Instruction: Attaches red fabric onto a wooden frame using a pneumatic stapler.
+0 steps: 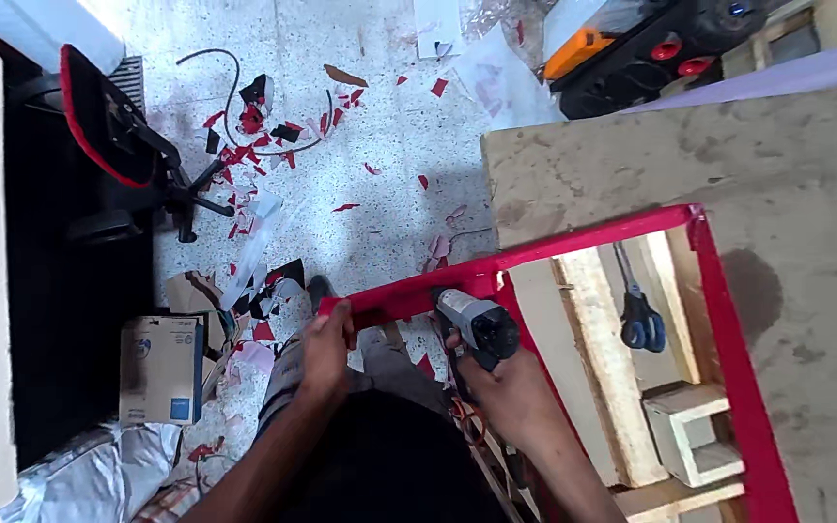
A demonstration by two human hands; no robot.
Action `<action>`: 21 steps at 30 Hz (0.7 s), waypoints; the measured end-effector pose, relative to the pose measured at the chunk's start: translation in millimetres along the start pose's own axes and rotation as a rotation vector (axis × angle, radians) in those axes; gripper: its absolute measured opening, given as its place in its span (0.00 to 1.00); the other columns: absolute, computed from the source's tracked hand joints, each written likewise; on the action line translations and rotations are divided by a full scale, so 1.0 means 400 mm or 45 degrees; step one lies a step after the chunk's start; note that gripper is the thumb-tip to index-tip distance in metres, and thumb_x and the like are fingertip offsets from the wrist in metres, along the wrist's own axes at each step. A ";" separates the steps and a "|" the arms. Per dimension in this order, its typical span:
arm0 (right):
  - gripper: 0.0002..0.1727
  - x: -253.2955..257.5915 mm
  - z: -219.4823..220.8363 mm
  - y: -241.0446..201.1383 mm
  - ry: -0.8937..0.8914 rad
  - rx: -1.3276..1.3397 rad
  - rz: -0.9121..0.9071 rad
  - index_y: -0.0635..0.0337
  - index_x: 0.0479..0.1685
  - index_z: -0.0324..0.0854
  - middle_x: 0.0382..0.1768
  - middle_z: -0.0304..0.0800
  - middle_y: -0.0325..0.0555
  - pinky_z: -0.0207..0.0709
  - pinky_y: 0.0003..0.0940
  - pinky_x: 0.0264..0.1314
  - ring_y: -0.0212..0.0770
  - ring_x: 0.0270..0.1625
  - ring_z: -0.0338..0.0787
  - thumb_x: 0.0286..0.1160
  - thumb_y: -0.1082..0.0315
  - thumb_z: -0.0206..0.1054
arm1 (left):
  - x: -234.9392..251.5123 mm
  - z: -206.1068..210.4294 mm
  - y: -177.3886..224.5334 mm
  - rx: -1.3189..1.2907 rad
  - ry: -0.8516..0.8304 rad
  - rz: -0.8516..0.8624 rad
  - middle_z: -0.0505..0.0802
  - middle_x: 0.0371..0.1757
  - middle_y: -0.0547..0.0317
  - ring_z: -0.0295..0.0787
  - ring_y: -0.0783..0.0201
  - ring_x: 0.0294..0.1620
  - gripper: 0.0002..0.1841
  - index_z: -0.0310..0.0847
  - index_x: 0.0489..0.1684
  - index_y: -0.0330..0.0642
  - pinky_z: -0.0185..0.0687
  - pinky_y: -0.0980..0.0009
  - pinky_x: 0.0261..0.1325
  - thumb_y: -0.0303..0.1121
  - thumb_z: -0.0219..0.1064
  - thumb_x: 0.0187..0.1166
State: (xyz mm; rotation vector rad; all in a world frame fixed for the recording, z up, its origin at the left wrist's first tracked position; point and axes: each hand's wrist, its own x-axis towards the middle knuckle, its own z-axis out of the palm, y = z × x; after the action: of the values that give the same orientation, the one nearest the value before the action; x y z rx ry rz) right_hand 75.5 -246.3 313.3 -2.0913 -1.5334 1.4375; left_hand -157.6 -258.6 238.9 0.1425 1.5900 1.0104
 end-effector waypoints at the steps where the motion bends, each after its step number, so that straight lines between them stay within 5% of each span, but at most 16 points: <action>1: 0.14 -0.004 0.011 -0.002 0.043 -0.016 0.010 0.48 0.53 0.87 0.38 0.92 0.32 0.87 0.39 0.35 0.31 0.33 0.89 0.70 0.62 0.68 | -0.006 0.001 -0.022 -0.091 -0.020 0.040 0.81 0.17 0.61 0.76 0.67 0.21 0.22 0.75 0.15 0.39 0.78 0.68 0.32 0.34 0.56 0.90; 3: 0.15 -0.011 0.040 -0.004 0.135 -0.012 -0.004 0.50 0.54 0.86 0.39 0.93 0.31 0.88 0.37 0.39 0.29 0.36 0.91 0.67 0.61 0.68 | 0.001 0.005 -0.054 -0.258 -0.045 0.096 0.82 0.20 0.61 0.79 0.67 0.25 0.19 0.76 0.19 0.39 0.82 0.66 0.40 0.30 0.54 0.88; 6: 0.19 -0.010 0.072 0.000 0.207 0.165 -0.073 0.54 0.60 0.82 0.48 0.95 0.32 0.91 0.36 0.38 0.31 0.37 0.93 0.67 0.68 0.69 | 0.025 0.005 -0.084 -0.531 -0.108 0.115 0.91 0.32 0.54 0.91 0.62 0.36 0.11 0.79 0.40 0.33 0.91 0.59 0.53 0.29 0.53 0.88; 9: 0.21 -0.020 0.080 -0.026 0.154 0.377 0.014 0.56 0.61 0.83 0.45 0.96 0.40 0.86 0.37 0.22 0.38 0.23 0.89 0.66 0.76 0.65 | 0.062 -0.021 -0.130 -0.748 -0.192 0.153 0.88 0.22 0.65 0.83 0.73 0.23 0.05 0.86 0.33 0.44 0.88 0.70 0.41 0.32 0.68 0.79; 13: 0.19 -0.038 0.105 -0.112 0.103 0.257 0.225 0.60 0.60 0.84 0.25 0.90 0.42 0.85 0.38 0.24 0.38 0.21 0.87 0.67 0.77 0.65 | 0.129 -0.066 -0.194 -0.776 -0.440 0.396 0.87 0.22 0.73 0.81 0.80 0.23 0.05 0.91 0.33 0.51 0.82 0.79 0.35 0.37 0.72 0.79; 21: 0.15 -0.014 0.184 -0.155 0.096 -0.181 0.161 0.55 0.55 0.86 0.37 0.95 0.37 0.87 0.40 0.24 0.37 0.24 0.89 0.69 0.70 0.66 | 0.178 -0.105 -0.223 -0.758 -0.523 0.436 0.93 0.30 0.67 0.87 0.76 0.30 0.06 0.92 0.35 0.47 0.87 0.73 0.41 0.33 0.70 0.79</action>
State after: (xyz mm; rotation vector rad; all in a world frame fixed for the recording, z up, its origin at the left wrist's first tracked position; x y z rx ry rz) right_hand -20.8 -250.2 317.0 -2.3345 -1.5416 1.3069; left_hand -177.4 -293.2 124.0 0.1990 0.8619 1.5677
